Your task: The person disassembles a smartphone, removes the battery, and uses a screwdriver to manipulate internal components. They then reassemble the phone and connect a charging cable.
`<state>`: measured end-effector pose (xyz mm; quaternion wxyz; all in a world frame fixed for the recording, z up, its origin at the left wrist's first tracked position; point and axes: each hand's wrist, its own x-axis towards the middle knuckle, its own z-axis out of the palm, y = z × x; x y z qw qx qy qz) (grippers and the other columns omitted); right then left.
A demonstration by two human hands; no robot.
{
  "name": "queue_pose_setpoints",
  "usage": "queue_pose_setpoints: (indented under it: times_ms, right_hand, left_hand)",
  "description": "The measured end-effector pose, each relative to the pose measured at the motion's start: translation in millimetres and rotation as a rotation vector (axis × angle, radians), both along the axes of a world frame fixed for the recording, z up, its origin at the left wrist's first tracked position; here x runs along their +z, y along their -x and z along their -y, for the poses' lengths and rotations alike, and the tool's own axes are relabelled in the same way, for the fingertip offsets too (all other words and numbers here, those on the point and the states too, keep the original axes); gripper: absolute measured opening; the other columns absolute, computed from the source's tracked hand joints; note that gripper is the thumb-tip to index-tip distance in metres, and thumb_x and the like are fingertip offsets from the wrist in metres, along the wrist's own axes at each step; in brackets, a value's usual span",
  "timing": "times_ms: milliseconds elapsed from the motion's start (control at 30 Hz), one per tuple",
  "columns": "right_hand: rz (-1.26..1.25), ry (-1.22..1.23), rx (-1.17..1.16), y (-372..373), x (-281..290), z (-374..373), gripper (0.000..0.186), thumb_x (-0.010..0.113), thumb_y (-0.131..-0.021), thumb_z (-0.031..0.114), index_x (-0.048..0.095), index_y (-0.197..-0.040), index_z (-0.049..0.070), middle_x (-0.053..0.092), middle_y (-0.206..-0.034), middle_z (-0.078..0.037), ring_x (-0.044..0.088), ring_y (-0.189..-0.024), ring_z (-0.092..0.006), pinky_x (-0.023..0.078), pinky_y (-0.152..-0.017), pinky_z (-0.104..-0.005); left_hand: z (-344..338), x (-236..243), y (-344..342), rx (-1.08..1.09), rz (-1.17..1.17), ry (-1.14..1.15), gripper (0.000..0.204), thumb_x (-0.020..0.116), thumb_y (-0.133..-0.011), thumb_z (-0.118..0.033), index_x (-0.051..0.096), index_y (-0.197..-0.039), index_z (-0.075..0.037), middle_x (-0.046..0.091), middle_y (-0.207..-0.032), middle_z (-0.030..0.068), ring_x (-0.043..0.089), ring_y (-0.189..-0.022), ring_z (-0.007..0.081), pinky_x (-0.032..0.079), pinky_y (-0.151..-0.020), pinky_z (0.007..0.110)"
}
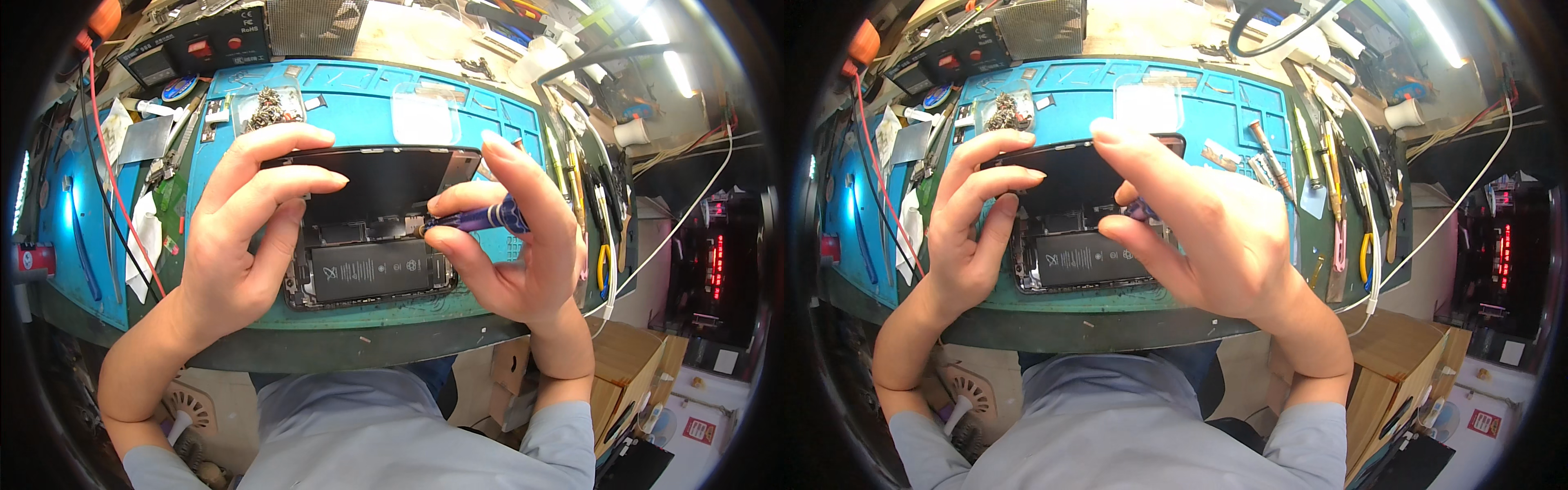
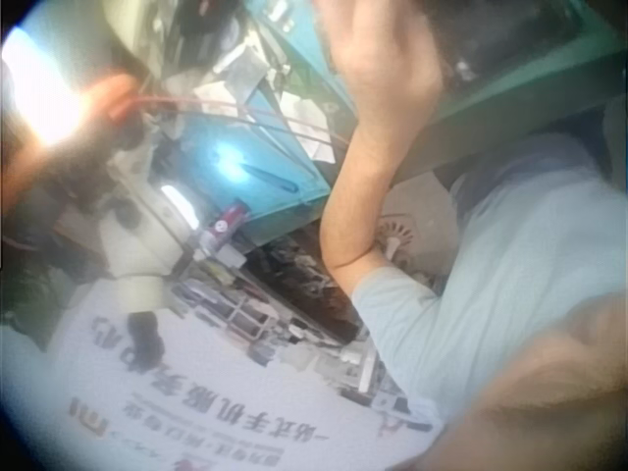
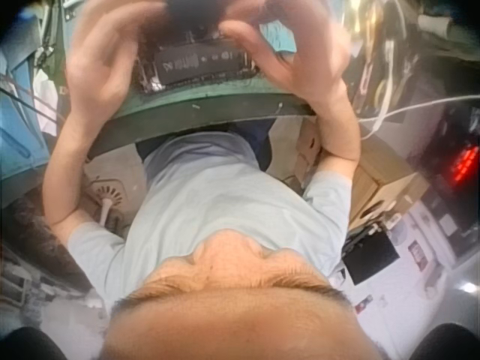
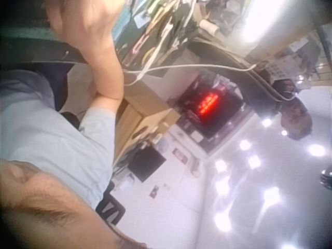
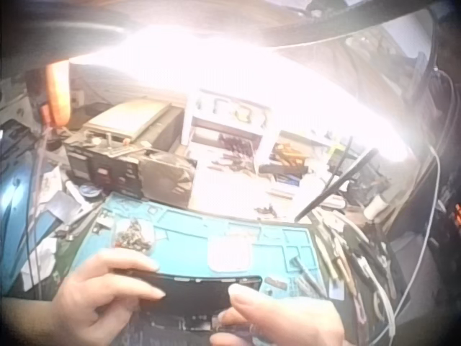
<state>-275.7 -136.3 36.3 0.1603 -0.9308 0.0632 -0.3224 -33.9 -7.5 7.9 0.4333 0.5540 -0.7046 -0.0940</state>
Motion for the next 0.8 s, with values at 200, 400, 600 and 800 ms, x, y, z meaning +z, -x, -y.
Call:
queue_pose_setpoints:
  times_ms: [200,400,600,800]
  right_hand:
    - [0.044,-0.019,0.045,-5.3,-0.5,2.4,0.064,0.085,-0.084,0.004,0.052,-0.137,-0.011,0.066,-0.131,-0.026,0.077,-0.086,-0.0239,0.059,-0.088,-0.038]
    - [0.104,0.052,0.09,-6.7,-2.6,6.2,0.065,0.084,-0.084,0.001,0.05,-0.138,-0.012,0.065,-0.131,-0.027,0.076,-0.085,-0.0239,0.061,-0.077,-0.0338]
    - [0.082,-0.034,0.01,4.7,10.7,-0.2,0.08,0.088,-0.081,0.005,0.042,-0.145,-0.009,0.07,-0.117,-0.023,0.075,-0.084,-0.02,0.06,-0.077,-0.0308]
    - [0.14,-0.081,-0.056,11.7,21.5,-11.8,0.097,0.093,-0.077,0.011,0.033,-0.152,-0.004,0.076,-0.094,-0.016,0.075,-0.084,-0.0179,0.058,-0.081,-0.0304]
  left_hand:
    - [2.1,2.6,1.8,-0.042,0.024,0.007,0.025,0.066,-0.087,0.006,0.071,-0.11,-0.001,0.06,-0.131,0.0192,0.059,-0.121,0.0314,0.05,-0.099,0.039]
    - [5.4,12.0,18.3,0.036,0.069,-0.022,0.021,0.075,-0.081,0.0,0.073,-0.101,-0.003,0.06,-0.13,0.0182,0.06,-0.118,0.0327,0.051,-0.098,0.04]
    - [3.7,20.3,34.4,0.104,0.268,-0.05,0.025,0.086,-0.074,-0.016,0.074,-0.095,-0.009,0.059,-0.134,0.014,0.054,-0.122,0.0359,0.043,-0.103,0.046]
    - [-0.8,22.1,43.6,0.129,0.273,-0.085,0.024,0.089,-0.069,-0.02,0.076,-0.088,-0.012,0.055,-0.146,0.013,0.046,-0.131,0.0359,0.036,-0.11,0.047]
